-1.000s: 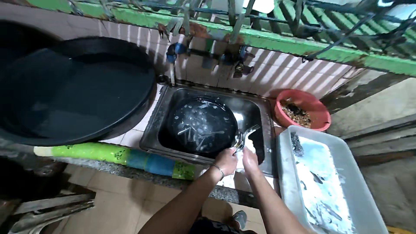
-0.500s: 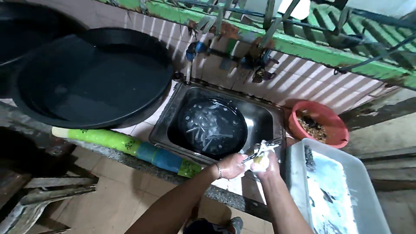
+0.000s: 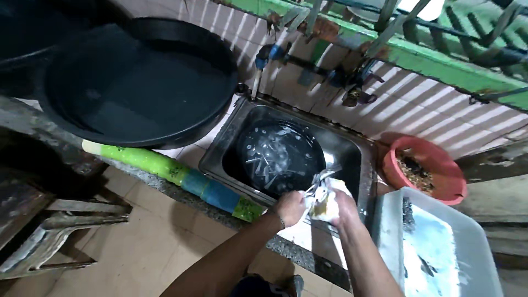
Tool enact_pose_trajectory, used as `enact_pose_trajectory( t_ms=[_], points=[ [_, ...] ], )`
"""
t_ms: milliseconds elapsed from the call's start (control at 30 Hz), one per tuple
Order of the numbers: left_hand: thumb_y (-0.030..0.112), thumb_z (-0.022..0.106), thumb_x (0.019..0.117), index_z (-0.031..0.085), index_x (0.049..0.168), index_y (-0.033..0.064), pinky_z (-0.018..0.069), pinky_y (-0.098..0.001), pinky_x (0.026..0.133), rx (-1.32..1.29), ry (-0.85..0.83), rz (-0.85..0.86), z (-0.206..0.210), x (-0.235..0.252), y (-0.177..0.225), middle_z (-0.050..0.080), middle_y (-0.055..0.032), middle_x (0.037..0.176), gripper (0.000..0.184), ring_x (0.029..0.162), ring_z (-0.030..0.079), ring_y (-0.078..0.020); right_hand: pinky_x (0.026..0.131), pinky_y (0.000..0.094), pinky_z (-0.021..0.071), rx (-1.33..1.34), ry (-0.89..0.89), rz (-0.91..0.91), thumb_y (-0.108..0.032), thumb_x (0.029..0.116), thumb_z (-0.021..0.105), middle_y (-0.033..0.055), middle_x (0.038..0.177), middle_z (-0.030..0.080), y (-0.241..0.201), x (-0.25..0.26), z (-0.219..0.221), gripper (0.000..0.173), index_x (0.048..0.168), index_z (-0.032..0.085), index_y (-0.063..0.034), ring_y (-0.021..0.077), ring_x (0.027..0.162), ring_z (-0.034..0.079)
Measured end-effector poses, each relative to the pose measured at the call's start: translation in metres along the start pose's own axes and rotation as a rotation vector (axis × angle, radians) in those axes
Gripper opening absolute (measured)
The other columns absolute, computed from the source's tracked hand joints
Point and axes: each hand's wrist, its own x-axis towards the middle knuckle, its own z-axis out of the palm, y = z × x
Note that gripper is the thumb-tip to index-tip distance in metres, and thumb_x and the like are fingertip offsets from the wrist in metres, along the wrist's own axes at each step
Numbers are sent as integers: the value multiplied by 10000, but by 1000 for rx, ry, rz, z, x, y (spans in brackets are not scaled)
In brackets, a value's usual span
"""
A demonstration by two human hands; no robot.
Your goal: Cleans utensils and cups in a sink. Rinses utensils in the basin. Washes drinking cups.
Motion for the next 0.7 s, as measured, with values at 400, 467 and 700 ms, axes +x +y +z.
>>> enact_pose_trajectory(
  t_ms=[400,467,700],
  points=[
    [287,358,1135,638,1296,28,527,-528,961,-254,330,-109,-11,12,-1,690,-193,1167,413,1052,672,-322,805,477,549,-79,-56,-159,-596,1043,452,112,1110,639,-29,57,39,602,1381,535,-105,220,945,629],
    [271,369,1136,596,1356,23,510,-563,982,-265,317,-122,-12,13,7,669,-228,1223,402,1107,658,-366,812,450,584,-11,-168,-163,-664,1050,282,77,1149,675,-11,34,37,667,1411,527,-160,183,982,670],
    [203,419,1109,531,1406,16,522,-533,1024,68,210,-129,3,11,15,662,-231,1272,369,1192,656,-365,775,373,572,-227,-113,-249,-245,1029,633,100,1022,684,-2,10,51,312,1254,627,-29,154,866,657]
  ],
)
